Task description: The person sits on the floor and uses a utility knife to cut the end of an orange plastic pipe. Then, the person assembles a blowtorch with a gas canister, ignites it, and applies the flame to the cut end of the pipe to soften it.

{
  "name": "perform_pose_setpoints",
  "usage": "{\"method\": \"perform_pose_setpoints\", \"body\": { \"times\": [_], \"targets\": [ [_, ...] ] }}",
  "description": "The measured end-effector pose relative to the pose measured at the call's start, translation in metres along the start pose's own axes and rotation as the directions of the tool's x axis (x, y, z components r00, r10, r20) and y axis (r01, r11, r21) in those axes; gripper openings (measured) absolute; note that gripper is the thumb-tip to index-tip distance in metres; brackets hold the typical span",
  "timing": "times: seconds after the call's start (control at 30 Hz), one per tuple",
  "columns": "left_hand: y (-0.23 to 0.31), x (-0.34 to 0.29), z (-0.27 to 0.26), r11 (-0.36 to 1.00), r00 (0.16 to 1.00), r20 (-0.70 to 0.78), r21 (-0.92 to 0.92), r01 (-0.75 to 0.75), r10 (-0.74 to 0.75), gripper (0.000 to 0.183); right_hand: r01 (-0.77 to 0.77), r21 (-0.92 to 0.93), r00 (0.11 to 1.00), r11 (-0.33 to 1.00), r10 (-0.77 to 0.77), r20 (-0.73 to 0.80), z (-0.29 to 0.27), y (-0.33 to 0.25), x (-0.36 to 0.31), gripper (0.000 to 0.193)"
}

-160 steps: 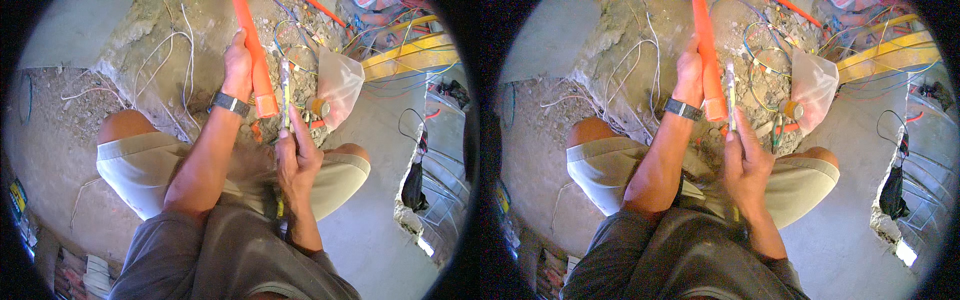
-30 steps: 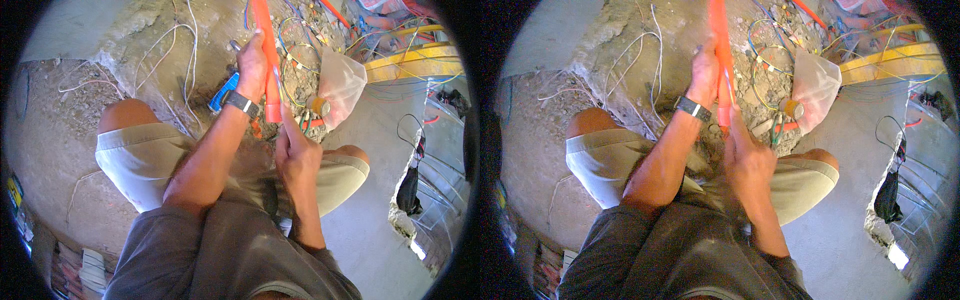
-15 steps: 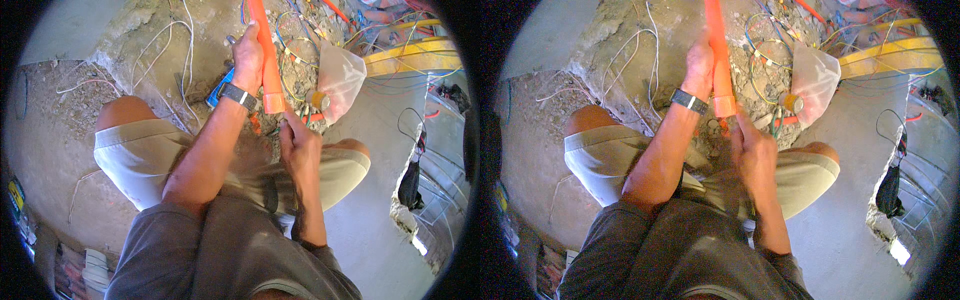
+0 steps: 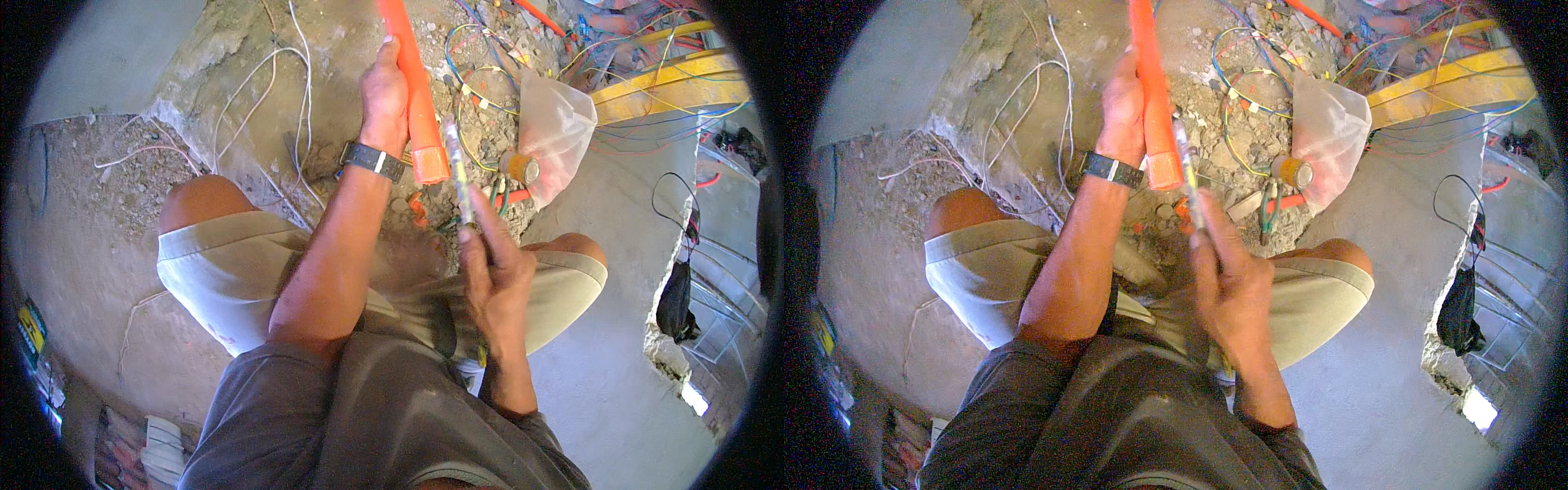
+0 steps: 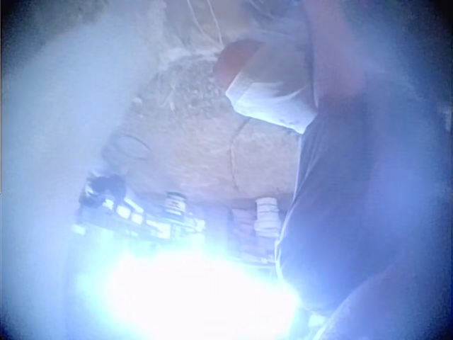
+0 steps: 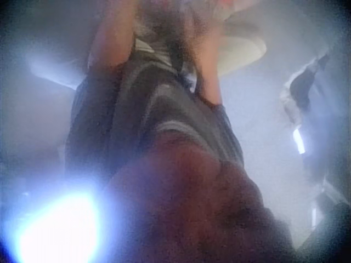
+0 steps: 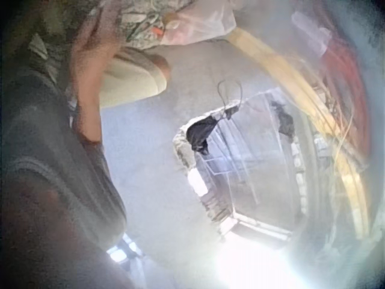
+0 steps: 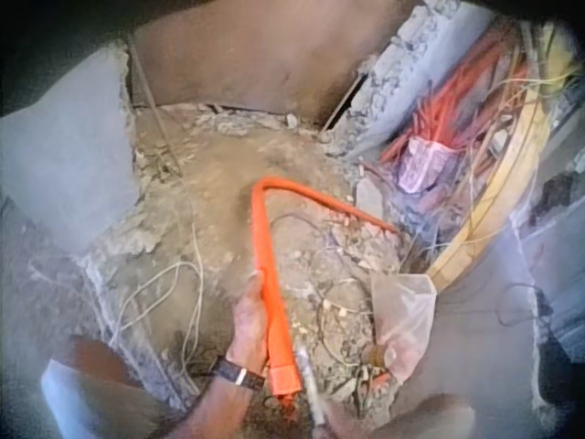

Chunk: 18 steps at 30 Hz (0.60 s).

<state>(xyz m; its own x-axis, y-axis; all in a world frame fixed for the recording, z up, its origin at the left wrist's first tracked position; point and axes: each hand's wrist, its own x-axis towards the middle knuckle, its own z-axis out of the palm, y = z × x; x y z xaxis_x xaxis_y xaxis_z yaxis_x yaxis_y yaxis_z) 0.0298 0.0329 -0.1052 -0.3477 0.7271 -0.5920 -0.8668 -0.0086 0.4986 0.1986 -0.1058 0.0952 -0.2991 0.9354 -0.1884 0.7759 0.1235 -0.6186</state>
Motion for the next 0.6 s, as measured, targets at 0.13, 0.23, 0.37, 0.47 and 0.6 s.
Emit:
{"method": "perform_pose_setpoints", "body": {
  "times": [0.13, 0.23, 0.37, 0.47, 0.6],
  "targets": [
    [-0.001, -0.001, -0.001, 1.0, 1.0, 0.004, 0.016, -0.023, 0.023, 0.046, -0.071, -0.03, 0.993, 0.997, 0.073, 0.088, 0.006, -0.009, -0.009, 0.043],
    [0.0, 0.002, -0.003, 1.0, 1.0, -0.011, -0.018, 0.009, -0.009, 0.045, -0.15, -0.086, 0.984, 0.985, 0.157, 0.079, 0.006, -0.016, -0.005, 0.045],
    [-0.003, 0.002, -0.004, 1.0, 1.0, -0.019, -0.013, -0.007, 0.006, 0.046, -0.092, -0.024, 0.995, 0.995, 0.092, 0.028, 0.009, -0.006, -0.006, 0.046],
    [0.0, -0.001, -0.002, 1.0, 0.999, -0.033, -0.015, 0.01, -0.01, 0.046, -0.054, -0.062, 0.997, 0.997, 0.057, 0.052, 0.007, -0.004, -0.006, 0.044],
    [0.0, -0.003, 0.0, 1.0, 1.0, -0.014, -0.018, -0.001, 0.001, 0.047, -0.088, -0.097, 0.991, 0.991, 0.097, 0.092, 0.003, -0.008, 0.0, 0.045]
  ]
}}
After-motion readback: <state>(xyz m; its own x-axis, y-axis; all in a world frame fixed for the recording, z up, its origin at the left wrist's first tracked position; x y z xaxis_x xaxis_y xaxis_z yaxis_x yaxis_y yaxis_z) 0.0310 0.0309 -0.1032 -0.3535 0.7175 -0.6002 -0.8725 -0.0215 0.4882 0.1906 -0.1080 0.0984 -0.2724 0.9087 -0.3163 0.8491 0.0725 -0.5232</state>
